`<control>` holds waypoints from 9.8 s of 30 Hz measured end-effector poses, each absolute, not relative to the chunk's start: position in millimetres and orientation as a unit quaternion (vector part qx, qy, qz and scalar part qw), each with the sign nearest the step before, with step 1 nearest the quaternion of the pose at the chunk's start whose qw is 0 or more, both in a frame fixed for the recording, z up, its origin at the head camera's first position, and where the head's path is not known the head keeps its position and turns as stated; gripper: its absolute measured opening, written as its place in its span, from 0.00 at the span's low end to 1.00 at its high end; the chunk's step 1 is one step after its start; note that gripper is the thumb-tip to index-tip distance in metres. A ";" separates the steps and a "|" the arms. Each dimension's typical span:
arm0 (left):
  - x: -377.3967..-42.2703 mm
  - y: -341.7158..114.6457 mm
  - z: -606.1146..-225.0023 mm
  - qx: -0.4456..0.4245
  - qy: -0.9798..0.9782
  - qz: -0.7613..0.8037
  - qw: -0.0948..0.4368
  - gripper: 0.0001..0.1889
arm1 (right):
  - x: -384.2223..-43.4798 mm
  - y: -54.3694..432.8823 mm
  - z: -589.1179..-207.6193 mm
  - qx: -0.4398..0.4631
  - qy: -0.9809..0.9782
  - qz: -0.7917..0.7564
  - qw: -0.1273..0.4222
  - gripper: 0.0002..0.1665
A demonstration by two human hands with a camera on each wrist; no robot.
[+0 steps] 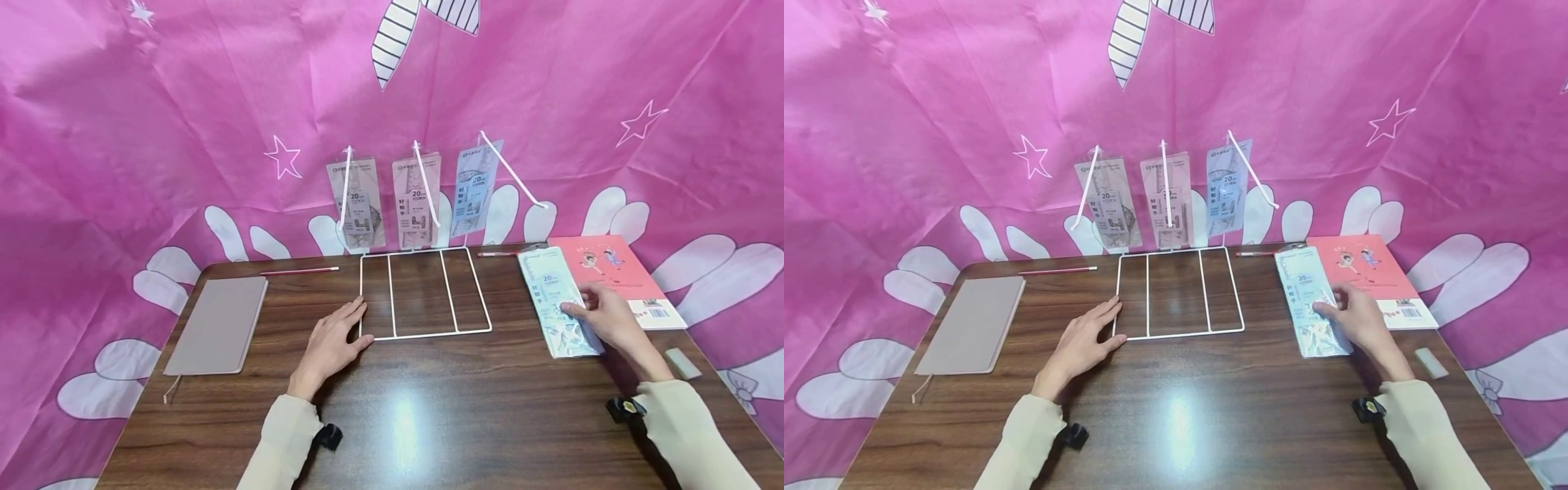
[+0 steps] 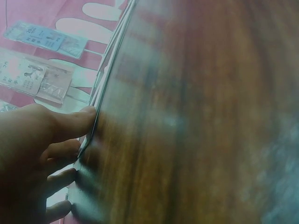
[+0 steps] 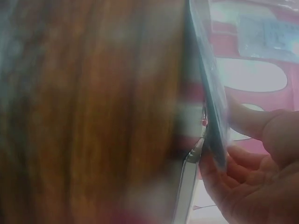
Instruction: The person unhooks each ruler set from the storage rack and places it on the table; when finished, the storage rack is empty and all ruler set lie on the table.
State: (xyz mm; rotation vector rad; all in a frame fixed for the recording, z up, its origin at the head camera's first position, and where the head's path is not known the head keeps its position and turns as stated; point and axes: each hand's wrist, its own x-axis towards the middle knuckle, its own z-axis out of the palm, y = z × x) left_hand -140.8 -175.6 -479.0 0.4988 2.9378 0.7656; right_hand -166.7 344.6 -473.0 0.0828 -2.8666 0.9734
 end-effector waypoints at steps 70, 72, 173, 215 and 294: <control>-140.7 -171.5 -482.8 0.173 0.951 0.257 0.016 0.36 | -320.7 204.0 -427.8 0.072 -0.744 0.655 0.111 0.26; -140.7 -172.8 -482.8 0.174 0.951 0.257 0.012 0.36 | -323.1 201.9 -428.3 0.078 -0.735 0.663 0.117 0.23; -137.1 -172.7 -477.1 0.150 0.965 0.216 0.004 0.34 | -206.0 222.1 -406.6 0.173 -0.688 0.696 0.108 0.22; -133.9 -168.3 -475.6 0.150 0.966 0.209 0.014 0.36 | -126.2 241.5 -396.6 0.172 -0.702 0.685 0.087 0.24; -141.6 -174.7 -475.0 0.149 0.964 0.221 0.021 0.36 | -172.1 258.9 -471.7 0.041 -0.934 0.354 0.032 0.38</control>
